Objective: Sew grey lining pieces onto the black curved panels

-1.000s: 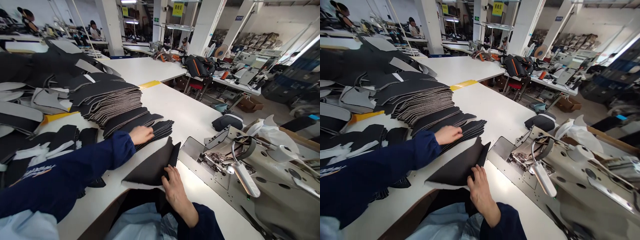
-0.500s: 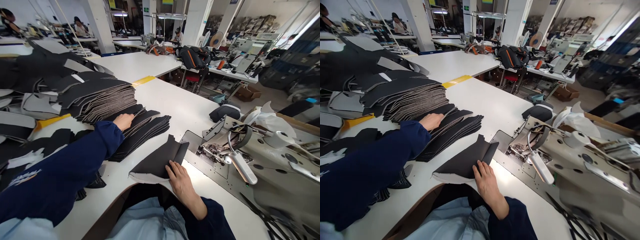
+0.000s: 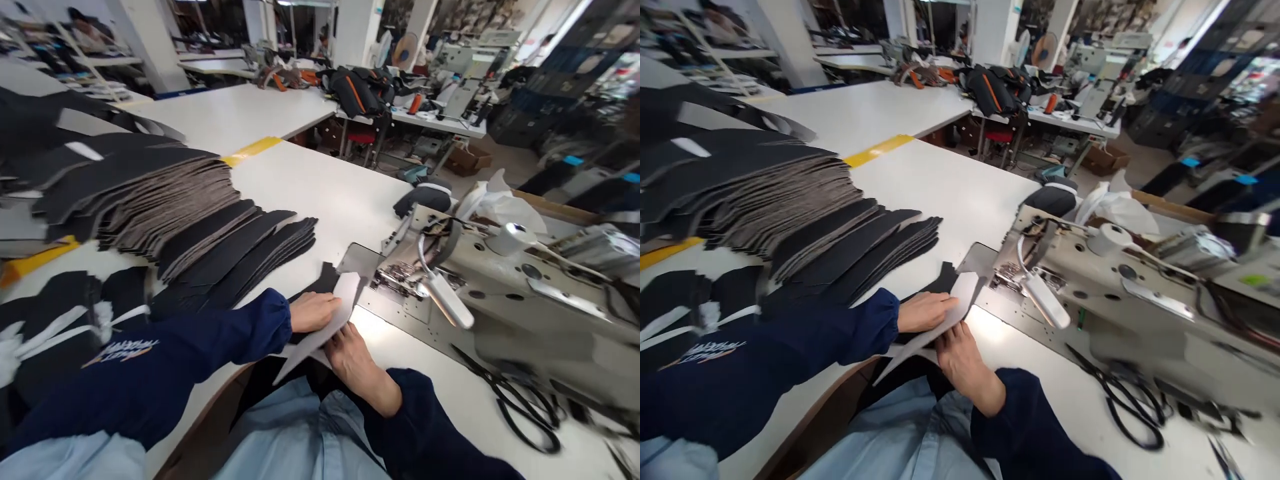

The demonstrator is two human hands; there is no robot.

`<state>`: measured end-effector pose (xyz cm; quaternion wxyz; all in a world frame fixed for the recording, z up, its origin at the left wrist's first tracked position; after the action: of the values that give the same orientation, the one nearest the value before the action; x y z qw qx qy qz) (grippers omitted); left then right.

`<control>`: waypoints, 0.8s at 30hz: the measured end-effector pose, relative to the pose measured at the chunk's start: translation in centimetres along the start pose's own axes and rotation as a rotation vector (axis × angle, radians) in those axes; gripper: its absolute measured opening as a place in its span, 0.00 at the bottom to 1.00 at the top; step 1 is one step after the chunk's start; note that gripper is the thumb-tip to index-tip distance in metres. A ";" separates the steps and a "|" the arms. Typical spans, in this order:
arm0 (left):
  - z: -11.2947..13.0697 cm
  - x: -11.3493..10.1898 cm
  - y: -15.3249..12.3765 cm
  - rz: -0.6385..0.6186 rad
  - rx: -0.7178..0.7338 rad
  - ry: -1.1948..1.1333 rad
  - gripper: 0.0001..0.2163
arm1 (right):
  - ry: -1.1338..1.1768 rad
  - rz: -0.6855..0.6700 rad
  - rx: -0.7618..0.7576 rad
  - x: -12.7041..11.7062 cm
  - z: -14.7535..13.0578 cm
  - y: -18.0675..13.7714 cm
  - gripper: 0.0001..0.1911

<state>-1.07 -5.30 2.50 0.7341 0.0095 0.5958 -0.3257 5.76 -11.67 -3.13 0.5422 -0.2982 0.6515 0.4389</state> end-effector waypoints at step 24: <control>-1.2 0.4 5.6 0.140 0.511 0.253 0.18 | 0.043 -0.335 -0.071 -3.9 0.0 0.9 0.08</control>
<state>0.62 -0.61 -0.32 0.6485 0.2756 0.5792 -0.4099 5.95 -11.60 0.86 0.5827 -0.4309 0.5882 0.3589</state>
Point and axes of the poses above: each hand's wrist, its own y-axis towards the middle knuckle, its own x-axis out of the palm, z = x × y, the point moved 7 cm from there along y, towards the middle knuckle, and after that the axes turned 6 degrees about -z, right-handed, at the moved point
